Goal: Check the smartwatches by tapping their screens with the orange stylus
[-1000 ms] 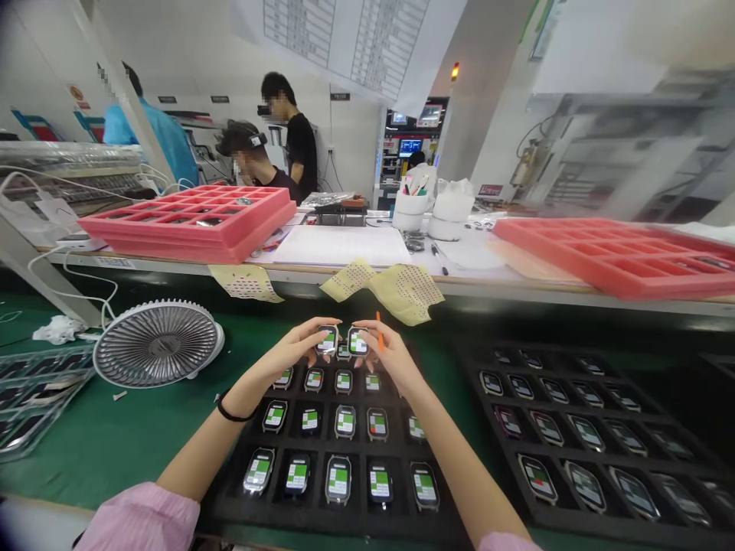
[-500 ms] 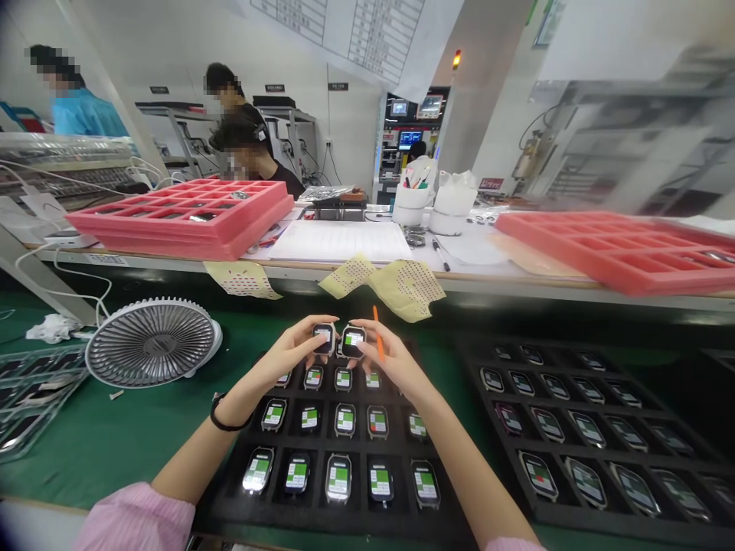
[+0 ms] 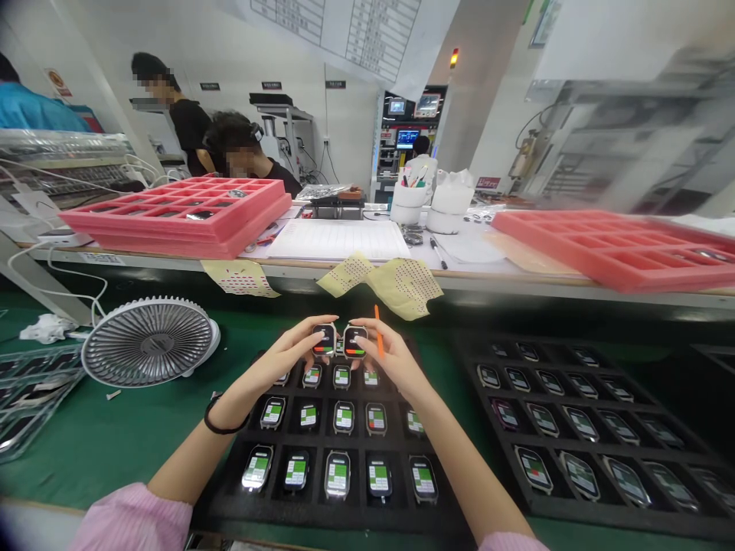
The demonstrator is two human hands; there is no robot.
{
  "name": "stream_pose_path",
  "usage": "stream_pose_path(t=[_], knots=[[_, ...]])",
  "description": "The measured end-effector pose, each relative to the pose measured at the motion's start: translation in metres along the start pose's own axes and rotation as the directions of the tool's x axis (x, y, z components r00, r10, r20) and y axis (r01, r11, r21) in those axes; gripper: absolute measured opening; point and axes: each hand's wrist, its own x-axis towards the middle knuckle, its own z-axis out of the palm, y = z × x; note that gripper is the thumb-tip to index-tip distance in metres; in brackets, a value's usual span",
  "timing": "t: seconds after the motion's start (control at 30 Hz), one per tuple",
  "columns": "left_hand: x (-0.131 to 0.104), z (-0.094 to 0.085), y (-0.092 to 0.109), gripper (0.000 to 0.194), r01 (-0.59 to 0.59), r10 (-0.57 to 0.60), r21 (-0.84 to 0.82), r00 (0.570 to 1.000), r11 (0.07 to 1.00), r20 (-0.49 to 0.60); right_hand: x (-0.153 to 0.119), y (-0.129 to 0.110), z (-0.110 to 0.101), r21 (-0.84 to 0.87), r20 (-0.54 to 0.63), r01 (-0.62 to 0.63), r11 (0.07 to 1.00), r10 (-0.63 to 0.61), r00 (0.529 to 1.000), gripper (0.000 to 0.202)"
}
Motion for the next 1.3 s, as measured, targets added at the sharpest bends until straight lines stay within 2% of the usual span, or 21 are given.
stream_pose_path(t=[0.17, 0.37, 0.53, 0.6, 0.73, 0.97, 1.13, 1.3], knots=[[0.0, -0.002, -0.002, 0.04, 0.001, -0.001, 0.029, 1.0, 1.0, 0.001, -0.003, -0.007, 0.002, 0.034, 0.018, -0.004, 0.999, 0.003, 1.0, 0.033], [-0.002, -0.001, -0.001, 0.04, -0.002, 0.002, -0.042, 1.0, 0.999, 0.01, -0.004, -0.012, 0.002, 0.1, 0.027, -0.022, 0.995, 0.02, 0.999, 0.031], [-0.003, -0.003, -0.005, 0.06, -0.057, 0.065, -0.091, 0.994, 0.994, 0.091, -0.002, -0.01, 0.001, 0.117, 0.021, -0.012, 0.993, 0.01, 1.0, 0.031], [-0.002, -0.003, -0.007, 0.06, -0.078, 0.089, -0.101, 0.991, 0.992, 0.102, 0.0, -0.007, 0.0, 0.104, 0.022, -0.005, 0.995, 0.003, 1.0, 0.032], [0.003, -0.002, -0.012, 0.053, -0.101, 0.11, -0.118, 0.991, 0.988, 0.07, 0.005, 0.001, -0.003, 0.074, 0.025, 0.001, 0.997, -0.003, 1.0, 0.033], [0.011, -0.002, -0.023, 0.057, -0.09, 0.088, -0.115, 0.996, 0.989, -0.022, 0.011, 0.011, -0.003, 0.067, 0.027, 0.034, 0.997, -0.036, 0.999, 0.041], [0.012, -0.001, -0.021, 0.045, -0.091, 0.086, -0.091, 0.995, 0.992, -0.054, 0.009, 0.011, -0.002, 0.056, 0.068, 0.036, 0.998, -0.039, 0.997, 0.042], [0.01, 0.001, -0.019, 0.042, -0.067, 0.063, -0.069, 0.997, 0.995, -0.055, 0.008, 0.011, -0.002, 0.045, 0.08, 0.036, 0.998, -0.039, 0.996, 0.041]])
